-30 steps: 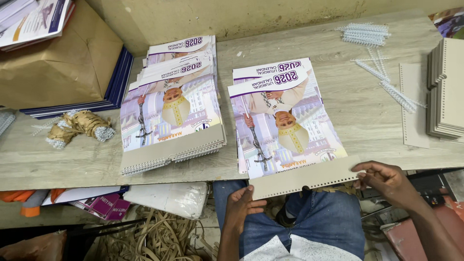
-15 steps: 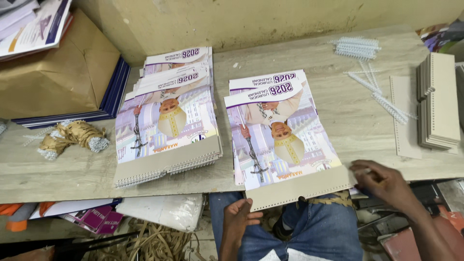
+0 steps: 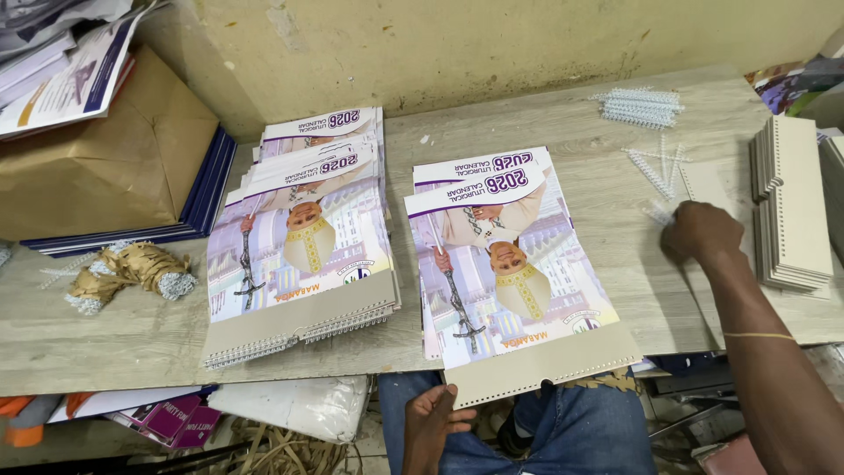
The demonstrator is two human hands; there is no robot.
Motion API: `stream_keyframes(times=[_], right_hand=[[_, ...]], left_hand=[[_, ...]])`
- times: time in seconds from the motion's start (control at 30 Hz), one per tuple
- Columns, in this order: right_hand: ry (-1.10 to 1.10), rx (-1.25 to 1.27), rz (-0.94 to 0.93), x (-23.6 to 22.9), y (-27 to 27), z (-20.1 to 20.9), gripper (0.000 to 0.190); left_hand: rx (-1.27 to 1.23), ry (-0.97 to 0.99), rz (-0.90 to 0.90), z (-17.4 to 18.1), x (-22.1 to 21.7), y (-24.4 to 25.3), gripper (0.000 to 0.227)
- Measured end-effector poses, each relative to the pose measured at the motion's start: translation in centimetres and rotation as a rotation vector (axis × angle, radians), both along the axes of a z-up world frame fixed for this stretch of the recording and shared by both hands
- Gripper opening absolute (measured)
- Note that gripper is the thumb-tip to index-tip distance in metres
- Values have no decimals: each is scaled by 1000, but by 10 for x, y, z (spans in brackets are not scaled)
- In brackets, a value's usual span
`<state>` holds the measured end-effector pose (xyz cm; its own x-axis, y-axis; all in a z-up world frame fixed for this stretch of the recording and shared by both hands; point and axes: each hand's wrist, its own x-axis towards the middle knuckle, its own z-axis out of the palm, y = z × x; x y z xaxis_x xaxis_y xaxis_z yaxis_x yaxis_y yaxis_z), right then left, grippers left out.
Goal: The person assembles wall calendars by inserting plastic spiral binding wires through pre-punched holes in the pages. They repeatedly pick up a wire, thread it through the holes, and secure it, then place the finished calendar onto a stack on the table.
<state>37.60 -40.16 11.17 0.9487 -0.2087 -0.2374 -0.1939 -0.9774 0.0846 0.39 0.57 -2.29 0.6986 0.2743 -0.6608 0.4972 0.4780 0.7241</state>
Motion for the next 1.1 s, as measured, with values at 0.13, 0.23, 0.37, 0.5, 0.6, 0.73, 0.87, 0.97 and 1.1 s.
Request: stream_keyframes(times=[0.13, 0.23, 0.37, 0.5, 0.6, 0.73, 0.87, 0.97, 1.1], right_hand=[[-66, 388, 38, -1, -8, 7, 35], [-98, 942, 61, -14, -5, 68, 22], [-177, 1248, 118, -26, 5, 123, 12], [21, 1072, 48, 4, 16, 77, 39], [-56, 630, -13, 25, -9, 11, 37], [-267, 398, 51, 25, -27, -18, 28], [-335, 380, 148, 17, -15, -4, 21], [27, 356, 91, -4, 29, 28, 36], [122, 320, 141, -28, 60, 27, 49]], left_hand=[[-15, 17, 7, 16, -2, -4, 67], [-46, -27, -4, -21, -5, 1, 66], [-50, -1, 23, 0, 0, -2, 74], [-19, 3, 3, 22, 0, -6, 77], [-17, 2, 0, 19, 0, -5, 75], [-11, 28, -8, 29, 1, -6, 70], [-36, 18, 18, 11, 1, -5, 66], [-30, 12, 33, 18, 0, -7, 73], [-23, -5, 16, 12, 0, -6, 74]])
